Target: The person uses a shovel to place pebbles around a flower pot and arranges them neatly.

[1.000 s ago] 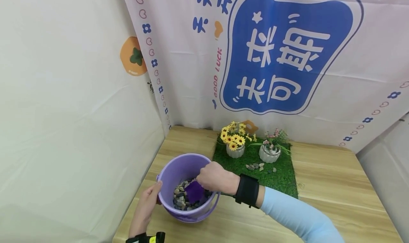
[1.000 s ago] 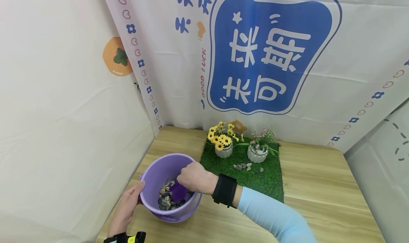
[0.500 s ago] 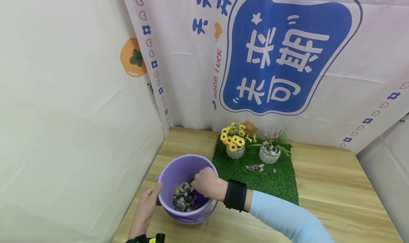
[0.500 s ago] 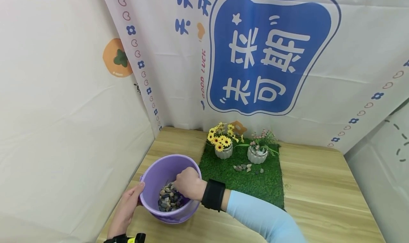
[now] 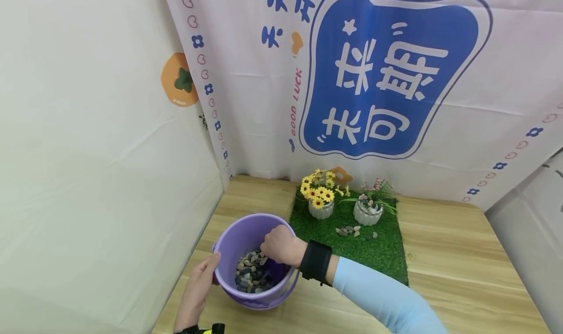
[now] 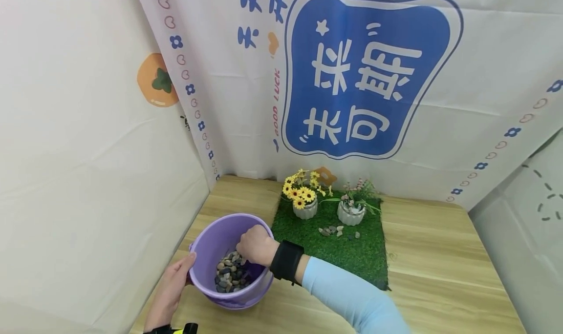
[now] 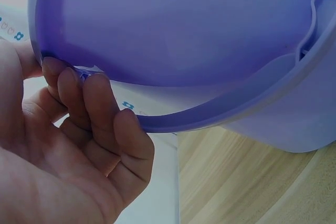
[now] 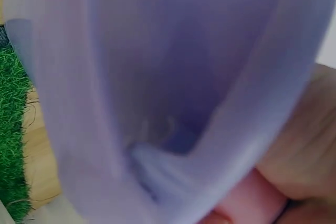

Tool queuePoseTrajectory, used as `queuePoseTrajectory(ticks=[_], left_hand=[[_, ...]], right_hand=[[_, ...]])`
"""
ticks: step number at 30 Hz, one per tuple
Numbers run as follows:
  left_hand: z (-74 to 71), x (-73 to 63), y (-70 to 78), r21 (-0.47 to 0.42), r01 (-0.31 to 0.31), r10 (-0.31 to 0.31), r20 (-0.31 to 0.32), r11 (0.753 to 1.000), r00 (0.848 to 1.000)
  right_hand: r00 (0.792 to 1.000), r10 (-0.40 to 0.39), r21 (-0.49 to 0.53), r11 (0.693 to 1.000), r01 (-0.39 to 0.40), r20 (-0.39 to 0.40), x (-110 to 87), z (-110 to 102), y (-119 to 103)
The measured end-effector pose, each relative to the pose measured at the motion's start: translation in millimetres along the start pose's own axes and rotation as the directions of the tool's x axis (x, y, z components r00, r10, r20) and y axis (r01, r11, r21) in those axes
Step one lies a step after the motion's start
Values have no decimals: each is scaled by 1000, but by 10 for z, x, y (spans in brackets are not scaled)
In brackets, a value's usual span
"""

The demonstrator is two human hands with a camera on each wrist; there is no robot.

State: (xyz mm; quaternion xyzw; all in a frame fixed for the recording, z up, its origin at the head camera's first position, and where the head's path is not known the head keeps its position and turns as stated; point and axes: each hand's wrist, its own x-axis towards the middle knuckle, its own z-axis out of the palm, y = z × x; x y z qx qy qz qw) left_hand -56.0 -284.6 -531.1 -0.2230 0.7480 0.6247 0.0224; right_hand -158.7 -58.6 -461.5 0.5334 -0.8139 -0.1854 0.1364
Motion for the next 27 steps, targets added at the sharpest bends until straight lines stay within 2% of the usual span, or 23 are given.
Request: queuePoseTrajectory(ticks=[4, 8, 12, 21, 27], left_hand=[[4, -8, -4, 13, -11, 11, -13, 1000, 1000], [24, -8, -13, 17, -23, 24, -41, 1000, 999], [46, -12, -12, 35, -49, 51, -66, 998, 996], [59, -18, 18, 34, -50, 53, -95, 998, 994], [74, -11, 7, 34, -36, 39, -97, 999, 995]], right_hand=[[994, 4, 50, 999, -9, 107, 67, 25, 36], [978, -2, 96, 995, -19, 210, 131, 44, 50], [963, 11, 97, 995, -39, 270, 182, 71, 56], [967, 90, 68, 992, -109, 239, 176, 93, 13], [978, 76, 73, 993, -92, 194, 112, 137, -5]])
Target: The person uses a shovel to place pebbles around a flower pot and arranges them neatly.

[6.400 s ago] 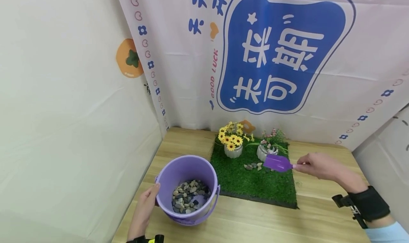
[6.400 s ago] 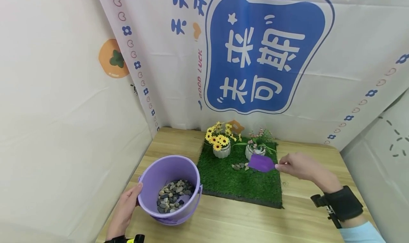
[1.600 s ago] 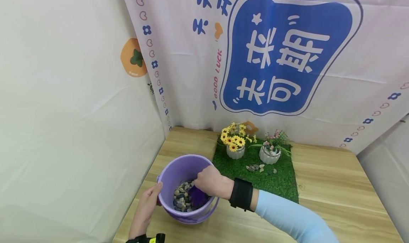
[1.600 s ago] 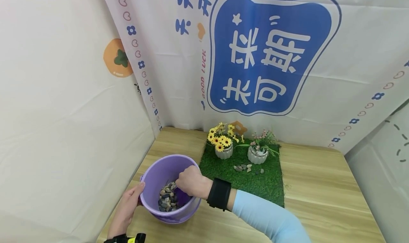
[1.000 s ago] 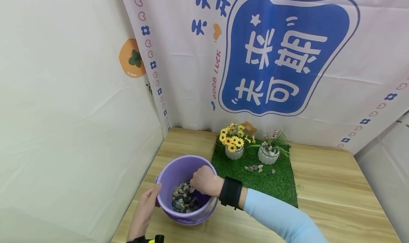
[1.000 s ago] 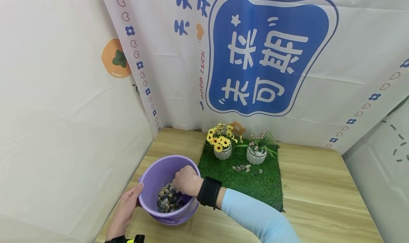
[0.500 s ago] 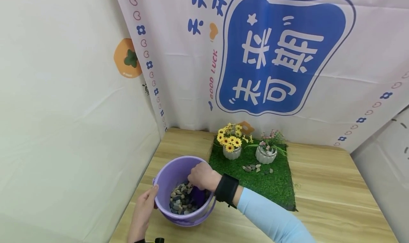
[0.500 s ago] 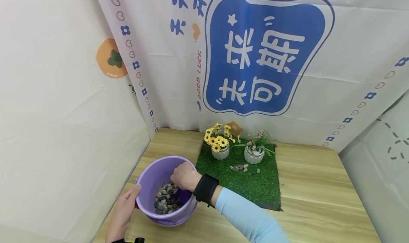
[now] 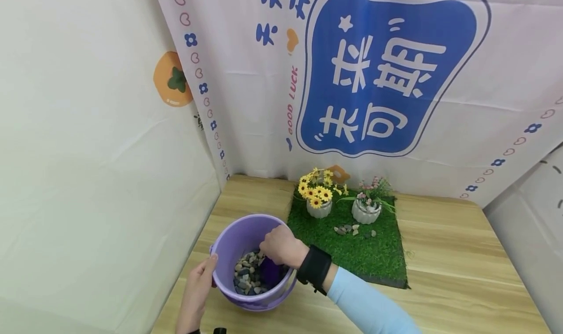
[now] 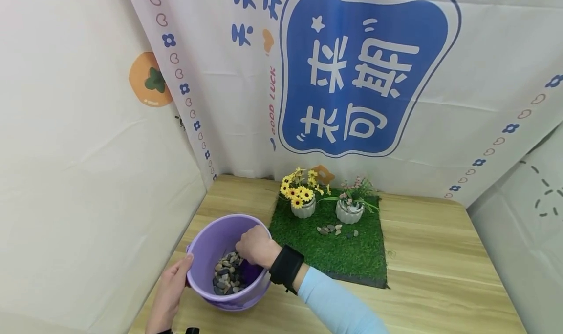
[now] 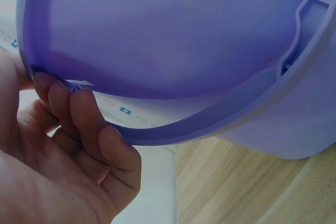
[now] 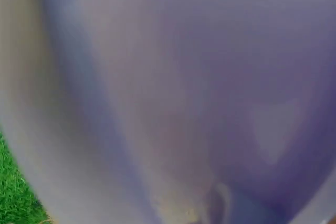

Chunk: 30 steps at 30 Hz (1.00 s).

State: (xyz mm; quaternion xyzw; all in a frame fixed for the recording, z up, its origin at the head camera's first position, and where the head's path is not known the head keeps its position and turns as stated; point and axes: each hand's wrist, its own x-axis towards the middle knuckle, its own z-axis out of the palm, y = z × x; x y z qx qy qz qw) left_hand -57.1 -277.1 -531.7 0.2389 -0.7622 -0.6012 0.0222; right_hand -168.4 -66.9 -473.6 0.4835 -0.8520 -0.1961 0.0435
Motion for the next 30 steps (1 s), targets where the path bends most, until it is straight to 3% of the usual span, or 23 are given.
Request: queuePoseTrajectory(ticks=[12, 30], left_hand=[[14, -17, -4, 31, 2, -2, -7, 1000, 1000], [26, -5, 1, 29, -1, 2, -9, 1000, 1000]], right_hand=[[996, -62, 36, 997, 65, -66, -27, 98, 32], [992, -126, 237, 964, 123, -4, 47, 202, 123]])
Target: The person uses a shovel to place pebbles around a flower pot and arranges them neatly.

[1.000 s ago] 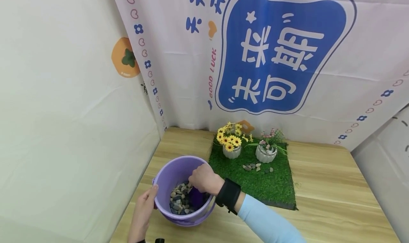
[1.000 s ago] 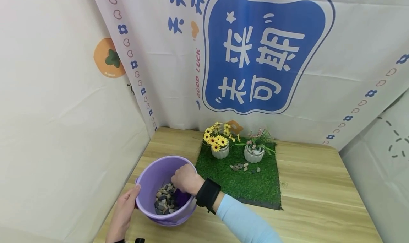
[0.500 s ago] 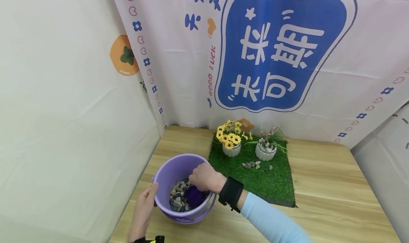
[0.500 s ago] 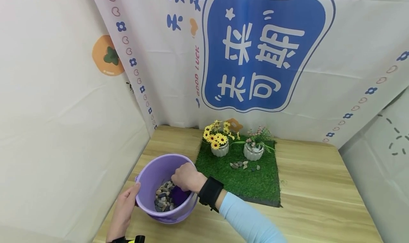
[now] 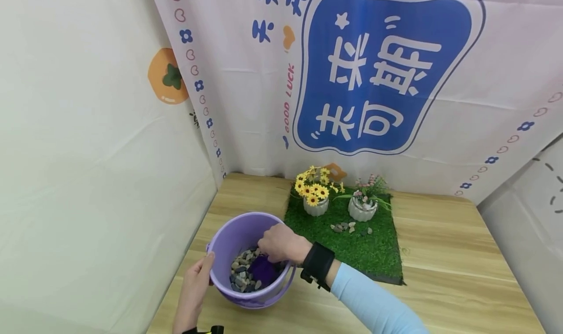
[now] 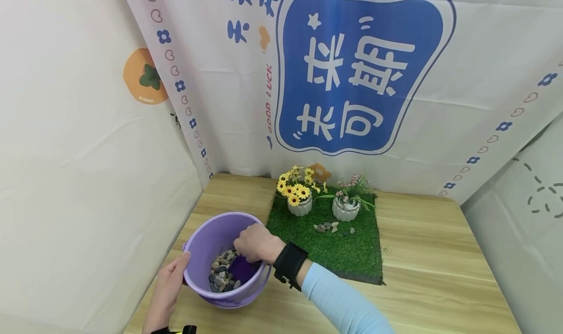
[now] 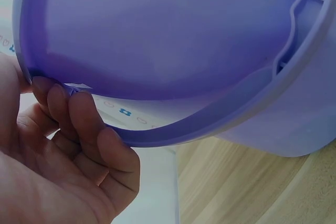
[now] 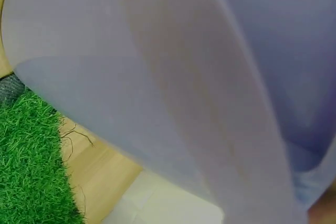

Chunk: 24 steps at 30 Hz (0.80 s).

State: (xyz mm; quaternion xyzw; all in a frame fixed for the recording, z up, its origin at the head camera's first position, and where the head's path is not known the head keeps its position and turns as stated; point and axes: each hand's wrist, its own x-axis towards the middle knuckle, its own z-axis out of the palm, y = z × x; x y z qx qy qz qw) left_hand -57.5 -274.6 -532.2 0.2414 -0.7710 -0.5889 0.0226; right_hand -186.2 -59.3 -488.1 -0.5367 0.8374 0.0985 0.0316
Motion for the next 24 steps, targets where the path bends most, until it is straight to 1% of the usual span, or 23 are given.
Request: queuePoseTrajectory(ticks=[5, 9, 12, 16, 21, 24], left_hand=[[-10, -6, -5, -3, 3, -3, 1, 1000, 1000], [-4, -10, -9, -12, 2, -2, 9, 1000, 1000], [22, -2, -16, -10, -11, 11, 9, 1000, 1000], [30, 8, -15, 4, -20, 20, 10, 1000, 1000], [20, 4, 6, 30, -10, 10, 7, 999, 1000], [32, 2, 19, 47, -13, 13, 2, 999, 1000]], right_hand=[[999, -38, 12, 999, 38, 12, 13, 8, 27], [998, -63, 69, 996, 63, 2, 19, 43, 44], [998, -65, 109, 992, 67, -19, 16, 94, 40], [997, -55, 86, 994, 60, -58, 5, 132, -11], [990, -92, 50, 994, 98, -104, -20, 144, -68], [990, -91, 59, 993, 98, -104, -35, 147, -58]])
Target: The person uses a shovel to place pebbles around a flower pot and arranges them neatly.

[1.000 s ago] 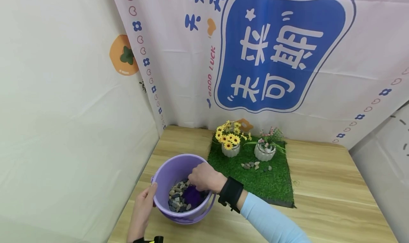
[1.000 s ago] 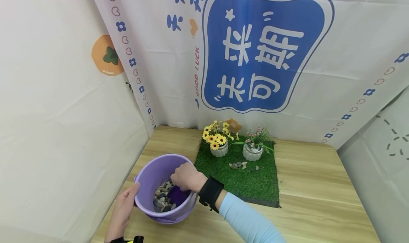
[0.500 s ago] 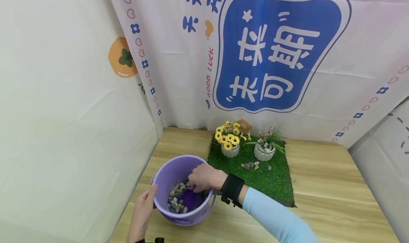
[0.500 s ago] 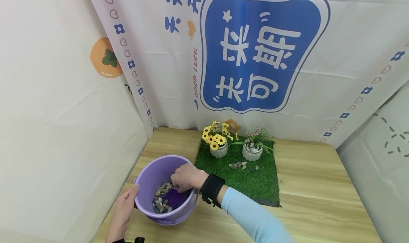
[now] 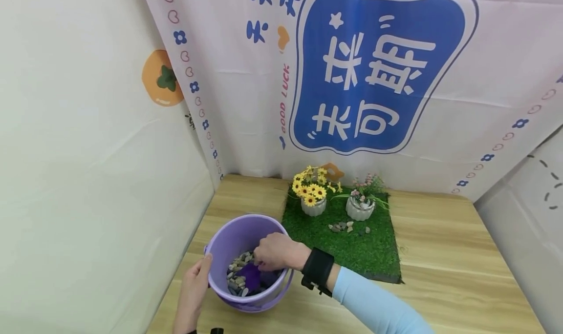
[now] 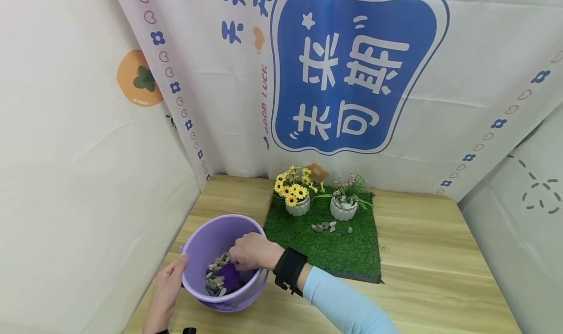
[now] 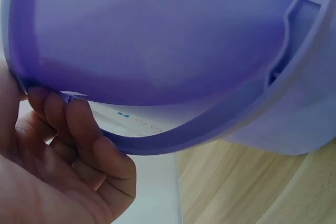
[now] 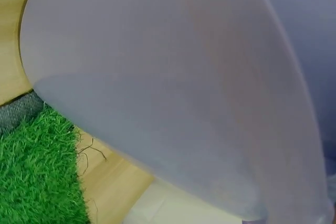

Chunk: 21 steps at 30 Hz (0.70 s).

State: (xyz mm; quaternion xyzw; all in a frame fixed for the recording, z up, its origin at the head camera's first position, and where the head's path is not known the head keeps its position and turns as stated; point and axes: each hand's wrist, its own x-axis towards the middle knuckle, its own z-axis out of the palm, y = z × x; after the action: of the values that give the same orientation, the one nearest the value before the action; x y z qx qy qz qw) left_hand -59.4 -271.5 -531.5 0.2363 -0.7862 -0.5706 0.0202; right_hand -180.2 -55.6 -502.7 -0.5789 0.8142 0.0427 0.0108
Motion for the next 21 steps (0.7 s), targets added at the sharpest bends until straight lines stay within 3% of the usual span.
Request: queuePoseTrajectory(ticks=[10, 21], left_hand=[[4, -3, -23, -16, -15, 15, -11, 1000, 1000], [-14, -3, -42, -40, -30, 29, -16, 999, 999]], right_hand=[[1000, 1, 178, 984, 5, -30, 1, -40, 54], [999, 33, 250, 968, -23, -38, 11, -92, 131]])
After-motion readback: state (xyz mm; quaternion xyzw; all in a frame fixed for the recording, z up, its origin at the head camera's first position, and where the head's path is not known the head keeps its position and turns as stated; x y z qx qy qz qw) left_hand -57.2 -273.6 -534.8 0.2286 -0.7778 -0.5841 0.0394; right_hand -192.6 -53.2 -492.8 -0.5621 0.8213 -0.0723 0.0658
